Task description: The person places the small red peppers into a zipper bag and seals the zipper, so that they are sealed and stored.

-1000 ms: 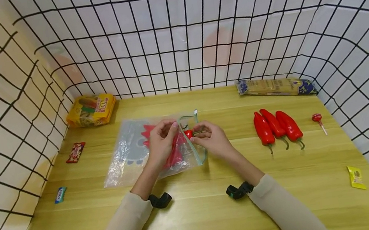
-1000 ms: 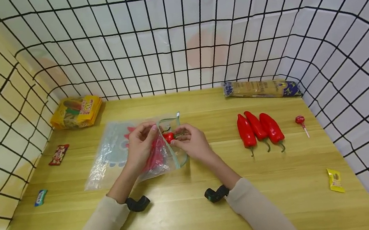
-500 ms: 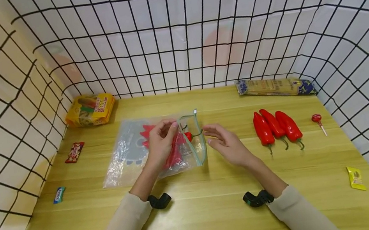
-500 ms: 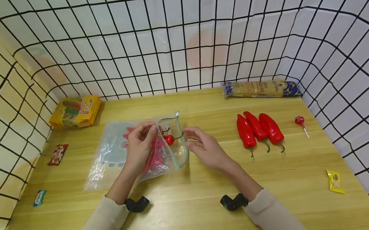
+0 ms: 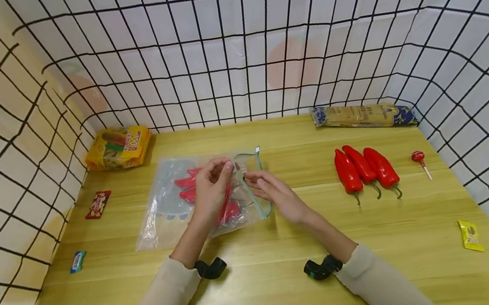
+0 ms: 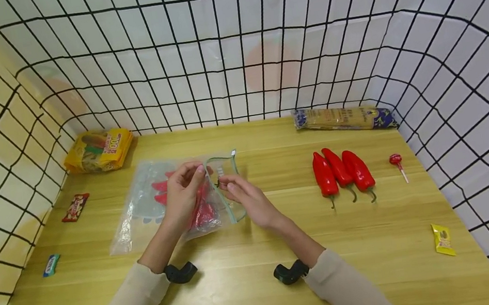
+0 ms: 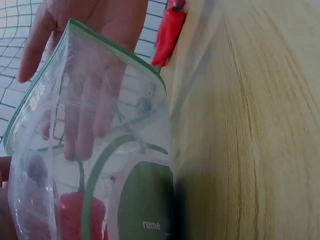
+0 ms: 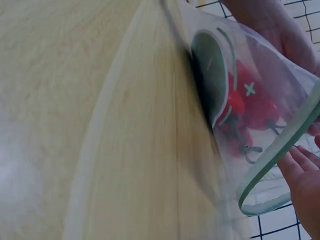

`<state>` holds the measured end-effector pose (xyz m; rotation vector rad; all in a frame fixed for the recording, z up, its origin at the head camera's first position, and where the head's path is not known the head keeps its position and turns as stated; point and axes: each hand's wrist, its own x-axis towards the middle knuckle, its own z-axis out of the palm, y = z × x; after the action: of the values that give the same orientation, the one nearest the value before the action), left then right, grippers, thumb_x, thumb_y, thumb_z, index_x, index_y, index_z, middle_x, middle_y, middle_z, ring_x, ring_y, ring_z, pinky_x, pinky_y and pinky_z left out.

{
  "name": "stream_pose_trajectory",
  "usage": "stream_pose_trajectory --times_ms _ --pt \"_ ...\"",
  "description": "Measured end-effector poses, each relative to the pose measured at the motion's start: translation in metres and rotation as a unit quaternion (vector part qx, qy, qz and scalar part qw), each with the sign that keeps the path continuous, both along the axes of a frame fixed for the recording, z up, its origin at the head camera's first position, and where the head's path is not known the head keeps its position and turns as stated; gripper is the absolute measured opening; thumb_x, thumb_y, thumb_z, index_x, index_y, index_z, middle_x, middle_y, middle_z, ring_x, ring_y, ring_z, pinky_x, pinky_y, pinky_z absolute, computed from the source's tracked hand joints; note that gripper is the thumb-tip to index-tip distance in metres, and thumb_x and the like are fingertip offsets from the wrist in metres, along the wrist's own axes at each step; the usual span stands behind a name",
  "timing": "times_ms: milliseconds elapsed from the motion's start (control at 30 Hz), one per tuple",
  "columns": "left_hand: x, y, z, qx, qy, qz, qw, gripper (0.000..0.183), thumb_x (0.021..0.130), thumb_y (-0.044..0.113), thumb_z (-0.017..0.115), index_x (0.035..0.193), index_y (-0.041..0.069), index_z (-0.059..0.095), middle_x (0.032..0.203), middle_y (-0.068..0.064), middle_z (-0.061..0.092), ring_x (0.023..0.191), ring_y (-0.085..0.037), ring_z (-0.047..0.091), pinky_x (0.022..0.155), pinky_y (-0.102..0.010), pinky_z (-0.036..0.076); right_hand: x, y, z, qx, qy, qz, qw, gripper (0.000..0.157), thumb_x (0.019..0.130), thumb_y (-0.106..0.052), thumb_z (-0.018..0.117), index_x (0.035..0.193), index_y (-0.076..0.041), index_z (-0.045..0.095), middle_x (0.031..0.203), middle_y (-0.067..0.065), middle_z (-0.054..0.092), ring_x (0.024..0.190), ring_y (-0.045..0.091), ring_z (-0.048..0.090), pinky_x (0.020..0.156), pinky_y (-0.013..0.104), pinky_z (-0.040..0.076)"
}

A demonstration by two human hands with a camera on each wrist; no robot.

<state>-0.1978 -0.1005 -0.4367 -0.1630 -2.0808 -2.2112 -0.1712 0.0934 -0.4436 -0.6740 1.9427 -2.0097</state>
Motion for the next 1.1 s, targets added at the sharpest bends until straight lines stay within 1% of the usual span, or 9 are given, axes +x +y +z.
stream_pose_trajectory --times_ms 133,267,433,500,600,733,867,1000,1100 --pt "0.0 0.0 0.0 0.008 0.0 -0.004 1.0 0.031 0.093 0.034 0.064 0.108 0.008 0.065 0.105 -0.008 0.07 0.098 -0.02 0.064 0.089 -0.031 0.054 -0.001 0.006 -0.001 0.011 0.002 -0.013 1.0 0.045 0.107 -0.029 0.034 0.142 -0.002 0.039 0.149 0.019 0.041 0.139 0.034 0.04 0.113 0.047 0.035" --pt "-0.001 -0.001 -0.001 0.018 0.002 -0.005 0.9998 0.03 0.093 0.034 0.064 0.108 0.008 0.065 0.106 -0.008 0.07 0.098 -0.021 0.064 0.091 -0.034 0.054 0.001 0.03 0.001 0.059 0.03 -0.062 0.996 0.042 0.104 -0.026 0.045 0.14 -0.005 0.043 0.144 0.015 0.048 0.134 0.033 0.047 0.108 0.04 0.042" --pt "-0.003 -0.001 -0.002 0.036 0.001 -0.011 0.9993 0.032 0.092 0.033 0.066 0.109 0.005 0.064 0.109 -0.015 0.068 0.101 -0.025 0.063 0.091 -0.03 0.054 0.004 0.077 0.003 0.138 0.048 -0.141 0.979 0.042 0.101 -0.027 0.053 0.137 -0.008 0.047 0.137 0.008 0.054 0.126 0.026 0.054 0.099 0.018 0.046" --pt "-0.003 -0.002 -0.002 0.04 0.0 -0.013 0.9991 0.034 0.092 0.032 0.066 0.11 0.004 0.064 0.11 -0.017 0.068 0.102 -0.028 0.062 0.09 -0.028 0.054 0.005 0.097 0.002 0.169 0.053 -0.167 0.97 0.043 0.1 -0.029 0.054 0.137 -0.007 0.048 0.136 0.009 0.054 0.124 0.025 0.055 0.097 0.014 0.045" --pt "-0.002 -0.003 -0.003 0.043 -0.005 -0.014 0.9989 0.036 0.091 0.033 0.067 0.111 0.003 0.064 0.11 -0.016 0.068 0.102 -0.028 0.062 0.088 -0.025 0.054 0.007 0.122 0.002 0.228 0.063 -0.204 0.95 0.046 0.099 -0.033 0.056 0.137 -0.009 0.048 0.137 0.011 0.054 0.124 0.027 0.054 0.1 0.024 0.047" --pt "-0.001 -0.004 -0.004 0.048 -0.014 -0.014 0.9986 0.034 0.09 0.034 0.067 0.11 0.006 0.065 0.106 -0.009 0.069 0.099 -0.021 0.062 0.093 -0.033 0.053 0.007 0.147 0.003 0.313 0.065 -0.248 0.915 0.051 0.097 -0.038 0.059 0.137 -0.009 0.047 0.136 0.016 0.054 0.122 0.034 0.054 0.1 0.048 0.046" --pt "-0.002 -0.005 -0.003 0.049 -0.018 -0.02 0.9984 0.033 0.091 0.036 0.067 0.109 0.009 0.065 0.105 -0.008 0.069 0.1 -0.02 0.062 0.096 -0.038 0.051 0.007 0.161 0.002 0.382 0.063 -0.252 0.887 0.055 0.095 -0.033 0.062 0.14 -0.007 0.044 0.137 0.021 0.053 0.121 0.038 0.053 0.1 0.055 0.044" --pt "-0.002 -0.005 -0.002 0.046 -0.016 -0.023 0.9985 0.034 0.09 0.036 0.067 0.109 0.009 0.065 0.106 -0.009 0.069 0.1 -0.022 0.061 0.093 -0.032 0.053 0.006 0.165 0.001 0.409 0.079 -0.222 0.882 0.053 0.093 -0.021 0.064 0.141 -0.008 0.045 0.139 0.02 0.052 0.125 0.039 0.05 0.103 0.057 0.041" --pt "-0.002 -0.006 -0.002 0.042 -0.015 -0.023 0.9988 0.034 0.09 0.036 0.067 0.11 0.009 0.065 0.106 -0.008 0.069 0.1 -0.025 0.061 0.091 -0.031 0.054 0.006 0.165 0.002 0.415 0.087 -0.22 0.879 0.052 0.092 -0.017 0.065 0.14 -0.007 0.046 0.139 0.02 0.051 0.125 0.039 0.049 0.102 0.059 0.041"
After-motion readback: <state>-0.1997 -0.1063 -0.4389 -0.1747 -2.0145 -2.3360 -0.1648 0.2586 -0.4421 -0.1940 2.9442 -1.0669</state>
